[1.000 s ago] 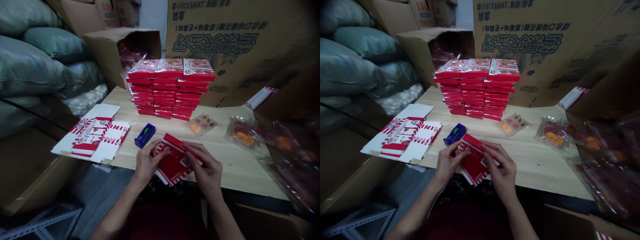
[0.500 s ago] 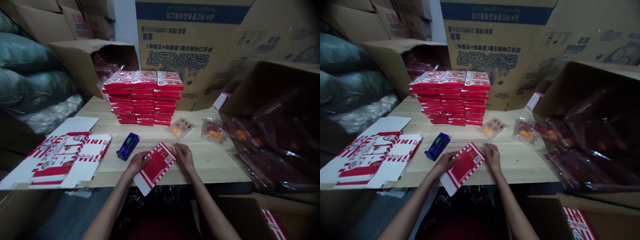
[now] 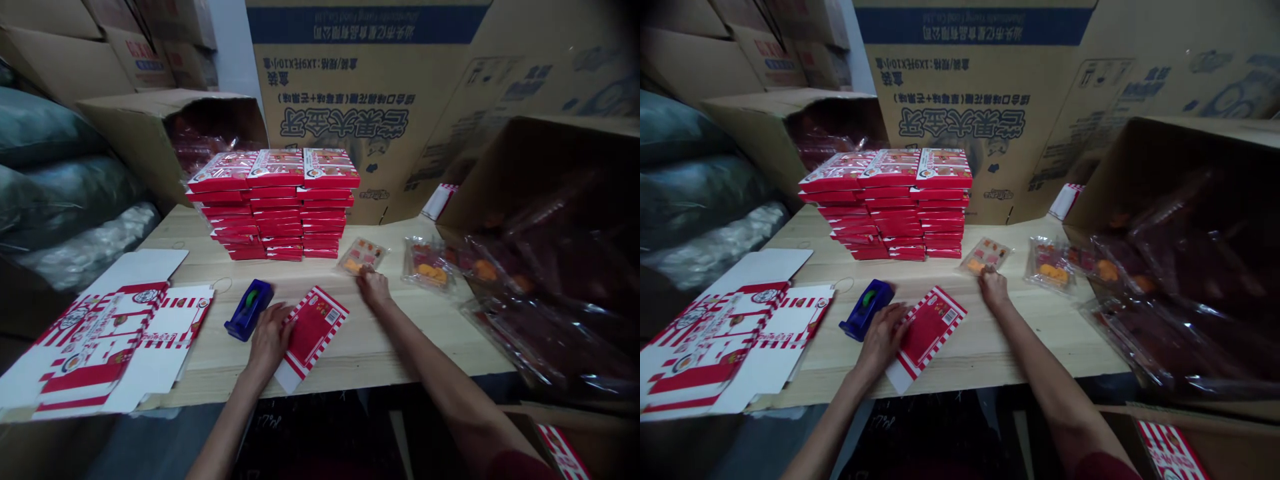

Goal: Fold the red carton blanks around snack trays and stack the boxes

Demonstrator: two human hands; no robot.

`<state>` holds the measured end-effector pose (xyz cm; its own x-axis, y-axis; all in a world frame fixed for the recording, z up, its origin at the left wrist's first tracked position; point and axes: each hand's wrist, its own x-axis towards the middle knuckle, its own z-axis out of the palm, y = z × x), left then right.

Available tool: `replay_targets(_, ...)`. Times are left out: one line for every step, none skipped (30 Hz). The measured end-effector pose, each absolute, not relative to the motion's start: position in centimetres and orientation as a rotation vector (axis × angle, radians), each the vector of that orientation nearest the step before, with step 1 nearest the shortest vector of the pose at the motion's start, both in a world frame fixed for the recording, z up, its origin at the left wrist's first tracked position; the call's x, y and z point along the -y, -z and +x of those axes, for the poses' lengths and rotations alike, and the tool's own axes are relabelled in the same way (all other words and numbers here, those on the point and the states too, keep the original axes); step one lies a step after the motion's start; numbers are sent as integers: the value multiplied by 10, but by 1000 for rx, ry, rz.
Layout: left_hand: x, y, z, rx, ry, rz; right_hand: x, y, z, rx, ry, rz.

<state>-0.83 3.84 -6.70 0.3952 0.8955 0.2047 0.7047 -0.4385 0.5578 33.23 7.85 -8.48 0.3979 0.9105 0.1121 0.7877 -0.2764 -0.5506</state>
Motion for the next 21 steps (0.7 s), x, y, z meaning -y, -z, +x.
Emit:
replay_targets(-38,65,-8,-1374,-725,2258,-72,80,338,1404,-294,-2097)
replay_targets(-37,63,-6,-1370,-769,2231,-64,75,343,1357,-279,-2055)
replay_targets(-35,59,-4,-1365,-815,2195,-55,68,349,1304,-263,-2005)
replay_targets(-34,54,-1,-1354,-865,2156,-44,61,354,1245,-245,-1950)
replay_targets(-32,49,2,-1337,-919,2113,-33,53,359,1184,-230,-1892)
replay_targets(-29,43,5,-1316,-973,2063,-20,45,363,1120,-220,-1833)
replay_targets(-27,37,8,-1293,-1025,2002,-6,37,366,1061,-216,-1778)
replay_targets(-24,30,12,-1270,-1067,1926,8,29,366,1012,-216,-1730)
replay_targets(-22,24,16,-1250,-1098,1836,22,21,365,968,-240,-1680)
replay_targets(-19,19,21,-1228,-1113,1736,36,15,361,926,-301,-1622)
replay_targets(-16,14,25,-1198,-1113,1627,49,9,354,886,-402,-1555)
replay_targets(-13,9,28,-1152,-1092,1516,61,4,345,835,-559,-1469)
replay_targets(-9,6,31,-1087,-1048,1407,71,2,334,793,-732,-1389)
replay_targets(-6,4,32,-1012,-992,1300,81,1,322,760,-897,-1321)
replay_targets(-2,4,32,-936,-935,1195,88,1,310,739,-1039,-1274)
replay_targets(2,4,29,-870,-889,1094,94,3,299,735,-1139,-1254)
replay_targets(5,5,23,-824,-864,1004,98,5,290,740,-1203,-1255)
replay_targets(9,7,15,-801,-869,924,100,7,282,759,-1242,-1270)
replay_targets(13,9,5,-802,-903,853,99,9,276,793,-1253,-1289)
replay_targets(17,11,-8,-820,-952,788,96,9,272,844,-1244,-1304)
replay_targets(20,12,-22,-847,-1007,729,89,9,269,908,-1214,-1312)
